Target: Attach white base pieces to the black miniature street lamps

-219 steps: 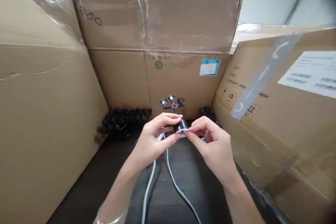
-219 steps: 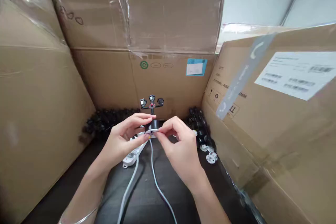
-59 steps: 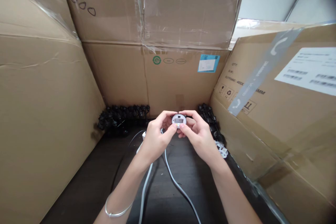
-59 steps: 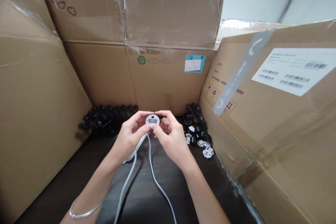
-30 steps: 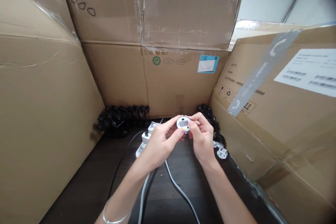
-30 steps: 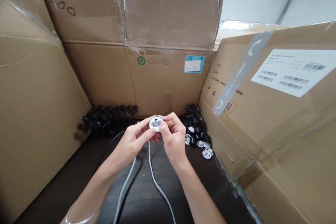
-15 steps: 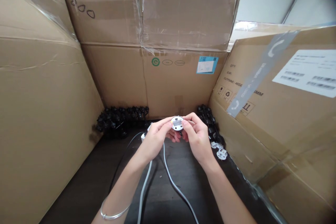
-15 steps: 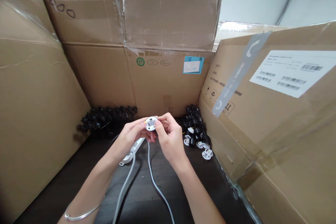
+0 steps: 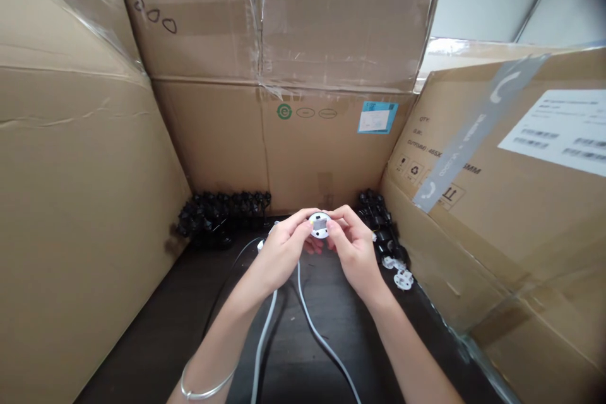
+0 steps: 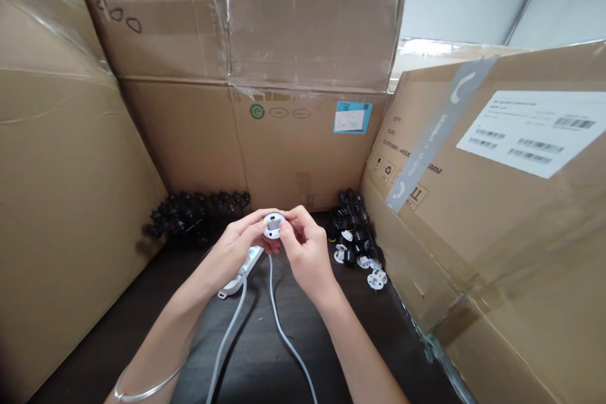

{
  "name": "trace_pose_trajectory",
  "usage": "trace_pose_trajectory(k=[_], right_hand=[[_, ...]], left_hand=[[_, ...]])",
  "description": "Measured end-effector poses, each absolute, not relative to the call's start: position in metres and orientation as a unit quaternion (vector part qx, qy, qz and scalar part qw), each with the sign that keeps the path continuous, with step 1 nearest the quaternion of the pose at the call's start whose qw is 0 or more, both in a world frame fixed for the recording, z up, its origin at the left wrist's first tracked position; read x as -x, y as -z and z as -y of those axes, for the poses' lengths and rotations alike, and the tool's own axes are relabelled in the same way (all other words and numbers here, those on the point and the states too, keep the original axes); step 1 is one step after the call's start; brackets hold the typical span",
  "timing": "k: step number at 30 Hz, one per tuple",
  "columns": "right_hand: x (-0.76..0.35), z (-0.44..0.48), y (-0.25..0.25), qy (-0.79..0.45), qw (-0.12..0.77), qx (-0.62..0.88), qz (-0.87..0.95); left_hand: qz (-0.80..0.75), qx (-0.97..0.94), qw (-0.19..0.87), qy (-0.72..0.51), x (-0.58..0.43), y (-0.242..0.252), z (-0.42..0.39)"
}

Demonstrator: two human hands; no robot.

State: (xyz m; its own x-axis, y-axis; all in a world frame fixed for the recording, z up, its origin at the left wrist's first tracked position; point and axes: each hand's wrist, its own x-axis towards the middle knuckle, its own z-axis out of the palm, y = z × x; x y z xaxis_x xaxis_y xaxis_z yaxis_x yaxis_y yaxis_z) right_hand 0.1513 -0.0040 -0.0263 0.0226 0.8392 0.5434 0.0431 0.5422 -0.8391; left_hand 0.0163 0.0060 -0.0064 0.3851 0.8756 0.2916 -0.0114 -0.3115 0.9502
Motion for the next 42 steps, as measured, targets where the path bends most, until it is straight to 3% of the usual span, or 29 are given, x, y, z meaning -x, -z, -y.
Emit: trace_pose_trajectory(k=[9,16,26,31,42], right_hand=[[-0.158,0.01,0.021,-0.271,0.585,0.36,0.675],[-0.151,0.013,0.021,-0.124,0.538,0.406,0.728],[-0.144,0.009,0.029,-0.175,0.57,0.391,0.701],[-0.143,0.015,0.025,-0.119,0.603,0.387,0.688],[-0.152,0.023,0.014,-0.078,0.549,0.376,0.742]], left_hand=[[-0.301,-0.678,0.506,-0.439,-0.015,0.006,-0.004],[-0.302,-0.656,0.503,-0.475,-0.014,0.009,-0.009],[-0.317,-0.589,0.543,-0.508,-0.019,0.008,-0.01],[-0.297,-0.577,0.553,-0.522,-0.022,0.009,-0.006],[-0.238,-0.658,0.5,-0.511,-0.016,0.004,-0.003]])
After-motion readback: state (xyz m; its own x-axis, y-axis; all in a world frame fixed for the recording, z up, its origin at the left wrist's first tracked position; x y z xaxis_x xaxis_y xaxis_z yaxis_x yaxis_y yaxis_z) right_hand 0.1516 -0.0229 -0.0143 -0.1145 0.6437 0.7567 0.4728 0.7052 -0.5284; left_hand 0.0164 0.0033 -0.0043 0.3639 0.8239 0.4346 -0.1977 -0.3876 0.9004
